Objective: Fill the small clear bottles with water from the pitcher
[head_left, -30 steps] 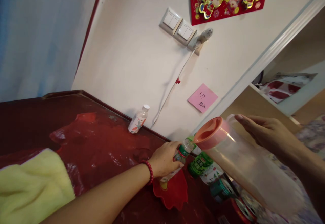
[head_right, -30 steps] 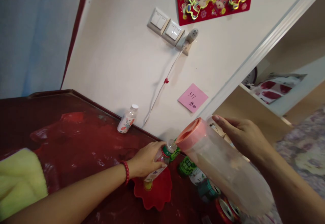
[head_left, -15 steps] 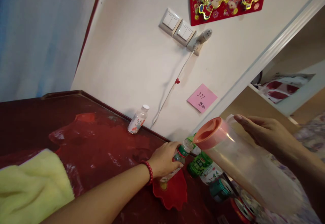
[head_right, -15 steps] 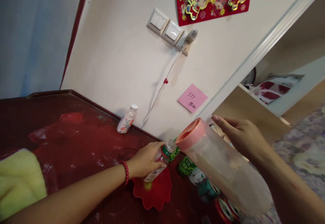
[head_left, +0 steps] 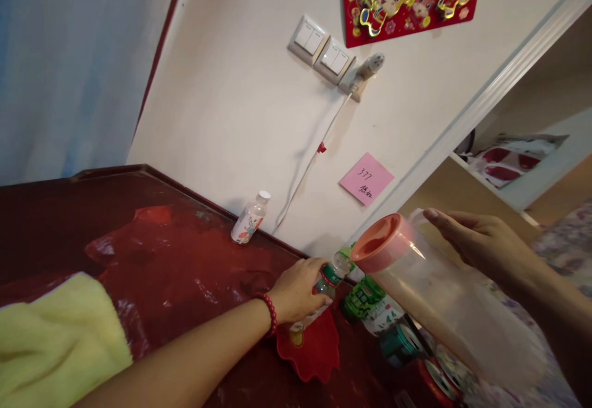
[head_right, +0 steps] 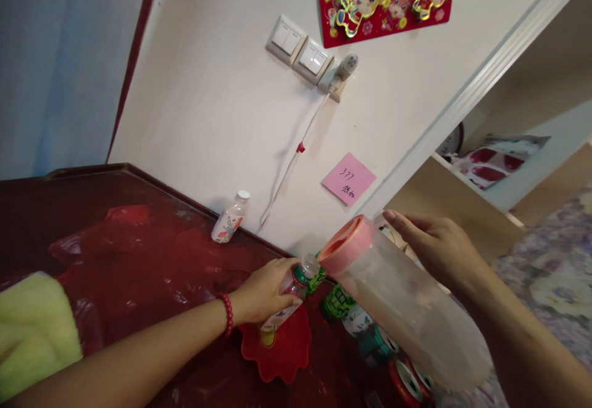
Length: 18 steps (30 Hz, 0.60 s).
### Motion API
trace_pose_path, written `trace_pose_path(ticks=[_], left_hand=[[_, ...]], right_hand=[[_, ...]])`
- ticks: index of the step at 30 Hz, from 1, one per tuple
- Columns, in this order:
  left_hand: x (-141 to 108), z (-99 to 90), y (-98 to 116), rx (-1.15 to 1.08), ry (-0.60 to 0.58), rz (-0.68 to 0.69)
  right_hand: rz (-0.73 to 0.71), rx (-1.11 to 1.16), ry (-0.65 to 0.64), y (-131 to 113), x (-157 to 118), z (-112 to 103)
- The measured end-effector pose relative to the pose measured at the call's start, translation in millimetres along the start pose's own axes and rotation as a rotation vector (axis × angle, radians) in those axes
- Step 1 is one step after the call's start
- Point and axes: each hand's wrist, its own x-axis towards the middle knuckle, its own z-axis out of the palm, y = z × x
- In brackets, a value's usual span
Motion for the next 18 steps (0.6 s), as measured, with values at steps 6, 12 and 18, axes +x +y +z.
trace_pose_path(ticks=[6, 12, 18], left_hand=[[0, 0.7, -1, -0.002, 0.003, 0.000], [0, 0.2, 0, 0.001, -0.001, 0.005], [-1, 1.0, 1, -0.001, 0.001, -0.001]], right_hand=[[0.004, -0.014, 0.000, -1, 1, 1], [-0.011, 0.007, -0.011, 3, 4, 3], [-0.048, 0.007, 0.012, 7, 7, 5]])
